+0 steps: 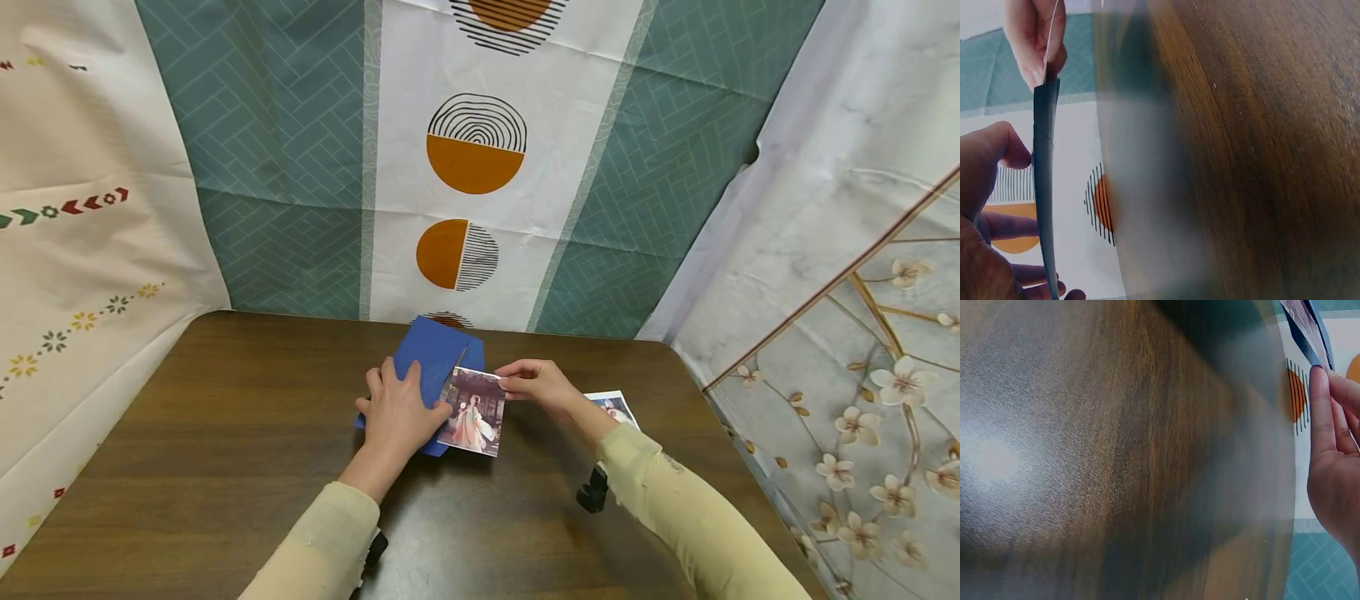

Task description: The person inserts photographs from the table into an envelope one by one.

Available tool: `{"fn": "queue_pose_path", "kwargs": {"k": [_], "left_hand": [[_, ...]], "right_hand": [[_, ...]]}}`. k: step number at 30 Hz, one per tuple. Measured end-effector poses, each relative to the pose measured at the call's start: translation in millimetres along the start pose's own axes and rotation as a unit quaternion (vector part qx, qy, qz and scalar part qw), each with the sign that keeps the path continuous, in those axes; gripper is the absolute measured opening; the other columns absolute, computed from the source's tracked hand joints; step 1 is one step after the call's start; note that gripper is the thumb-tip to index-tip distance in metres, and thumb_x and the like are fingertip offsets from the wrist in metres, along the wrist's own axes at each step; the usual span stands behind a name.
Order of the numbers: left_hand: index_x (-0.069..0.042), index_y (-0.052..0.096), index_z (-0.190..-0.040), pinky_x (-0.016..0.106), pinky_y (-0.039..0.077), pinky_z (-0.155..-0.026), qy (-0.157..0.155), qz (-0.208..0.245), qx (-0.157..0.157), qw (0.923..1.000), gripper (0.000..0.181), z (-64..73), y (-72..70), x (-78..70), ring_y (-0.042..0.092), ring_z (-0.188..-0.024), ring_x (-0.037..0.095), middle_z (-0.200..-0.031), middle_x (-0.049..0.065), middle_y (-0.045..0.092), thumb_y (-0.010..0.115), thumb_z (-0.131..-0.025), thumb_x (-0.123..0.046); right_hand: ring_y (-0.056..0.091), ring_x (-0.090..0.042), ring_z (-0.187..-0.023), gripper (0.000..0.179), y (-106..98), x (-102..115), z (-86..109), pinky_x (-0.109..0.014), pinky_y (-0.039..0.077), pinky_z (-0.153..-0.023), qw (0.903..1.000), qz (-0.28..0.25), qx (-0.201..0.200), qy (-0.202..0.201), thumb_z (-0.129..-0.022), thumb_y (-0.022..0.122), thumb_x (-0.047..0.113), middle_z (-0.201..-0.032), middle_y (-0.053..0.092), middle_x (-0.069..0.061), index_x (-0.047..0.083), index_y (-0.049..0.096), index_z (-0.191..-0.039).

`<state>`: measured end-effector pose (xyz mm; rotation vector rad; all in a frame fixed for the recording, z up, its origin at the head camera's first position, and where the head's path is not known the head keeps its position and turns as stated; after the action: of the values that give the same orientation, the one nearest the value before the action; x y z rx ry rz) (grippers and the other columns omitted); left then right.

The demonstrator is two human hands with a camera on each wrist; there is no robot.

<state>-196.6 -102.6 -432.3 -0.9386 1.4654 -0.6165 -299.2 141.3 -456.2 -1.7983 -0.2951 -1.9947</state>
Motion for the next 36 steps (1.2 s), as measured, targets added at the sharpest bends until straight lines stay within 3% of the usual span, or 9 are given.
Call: {"fn": "queue_pose_path", "kwargs": {"k": [6,13,36], "left_hand": [[-0.001,0.056,-0.153,0.08,0.04,-0.096,-0.001,0.001,-0.001,1.0,0.081,0.3,-0.2,0.2,0.033,-0.141,0.055,-0.16,0.036,0.034,0.077,-0.087,-0.043],[-0.001,0.054,-0.155,0.081,0.038,-0.098,-0.004,0.0,0.013,0.9999,0.083,0.6,-0.8,0.5,0.032,-0.142,0.056,-0.161,0.036,0.032,0.077,-0.087,-0.044],[-0.001,0.056,-0.153,0.081,0.039,-0.098,-0.011,0.002,0.02,0.9997,0.081,4.0,0.0,-5.1,0.034,-0.141,0.055,-0.16,0.037,0.035,0.077,-0.088,-0.045]], "right_hand": [[0.073,-0.013,-0.087,0.026,4,2,-5.3,-0.031,0.063,-0.081,0.9998,0.019,-0.002,0.003,-0.098,0.069,-0.007,-0.1,0.076,-0.005,-0.016,0.071,-0.123],[0.073,-0.012,-0.084,0.026,6,9,-12.9,-0.033,0.064,-0.082,0.9992,0.025,-0.031,-0.009,-0.097,0.072,-0.006,-0.098,0.076,-0.006,-0.014,0.072,-0.121],[0.074,-0.011,-0.08,0.028,33,18,-31.4,-0.03,0.064,-0.078,0.9973,-0.017,-0.064,-0.033,-0.096,0.071,-0.01,-0.091,0.075,-0.006,-0.021,0.067,-0.122]]}}
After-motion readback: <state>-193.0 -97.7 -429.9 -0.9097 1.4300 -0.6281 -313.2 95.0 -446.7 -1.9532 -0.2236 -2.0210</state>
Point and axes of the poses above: each hand's wrist, its own z-axis away from the middle knuckle, its own y-axis out of the palm, x = y × z, the point moved 3 cm from there along -z, towards the middle knuckle
